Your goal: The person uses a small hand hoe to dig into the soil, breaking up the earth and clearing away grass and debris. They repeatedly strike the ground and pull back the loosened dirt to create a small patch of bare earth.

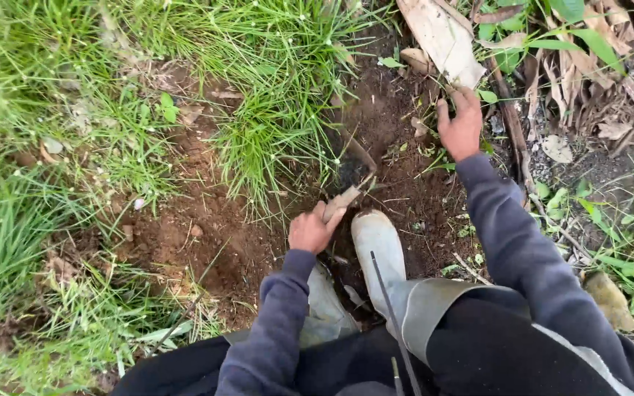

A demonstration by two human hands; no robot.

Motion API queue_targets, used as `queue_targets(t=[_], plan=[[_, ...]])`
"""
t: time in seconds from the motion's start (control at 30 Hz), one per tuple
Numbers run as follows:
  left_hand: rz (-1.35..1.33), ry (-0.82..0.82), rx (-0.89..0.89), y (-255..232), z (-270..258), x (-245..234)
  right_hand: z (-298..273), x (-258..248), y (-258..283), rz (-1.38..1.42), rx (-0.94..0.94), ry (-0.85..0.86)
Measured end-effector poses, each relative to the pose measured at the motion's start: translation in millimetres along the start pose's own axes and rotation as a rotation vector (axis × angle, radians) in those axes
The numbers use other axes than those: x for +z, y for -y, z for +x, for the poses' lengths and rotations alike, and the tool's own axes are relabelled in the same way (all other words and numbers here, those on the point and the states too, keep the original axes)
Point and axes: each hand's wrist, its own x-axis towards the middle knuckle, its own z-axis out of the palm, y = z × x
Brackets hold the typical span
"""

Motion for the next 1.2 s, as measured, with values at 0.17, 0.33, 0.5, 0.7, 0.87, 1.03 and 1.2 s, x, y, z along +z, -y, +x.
queue_targets(t=[0.17, 0.33, 0.5, 0.7, 0.87, 1.03, 1.2], plan=[[-0.473, -0.088, 0.007, -16, 9, -54, -9, -9, 53, -0.082, -0.001, -0.062], [-0.394, -0.430, 0.123, -31, 16, -148, -10, 7, 121, 0.079, -0.194, -0.039], [-0.213, -0.478, -0.201, -36, 1, -215, -1, 16, 208, -0.105, -0.193, 0.919], [-0.184, -0.240, -0.431, 33, 36, -171, -79, 86, 188, -0.406, -0.463, 0.864], [-0.246, -0.274, -0.412, 28, 38, -180, -62, 84, 136, -0.440, -0.638, 0.790], [-0.331, -0.231, -0.427, 32, 29, -177, 27, 22, 102, -0.594, -0.725, 0.462], [-0.253, -0.261, -0.380, 38, 45, -176, 108, -60, 114, -0.475, 0.101, 0.212]])
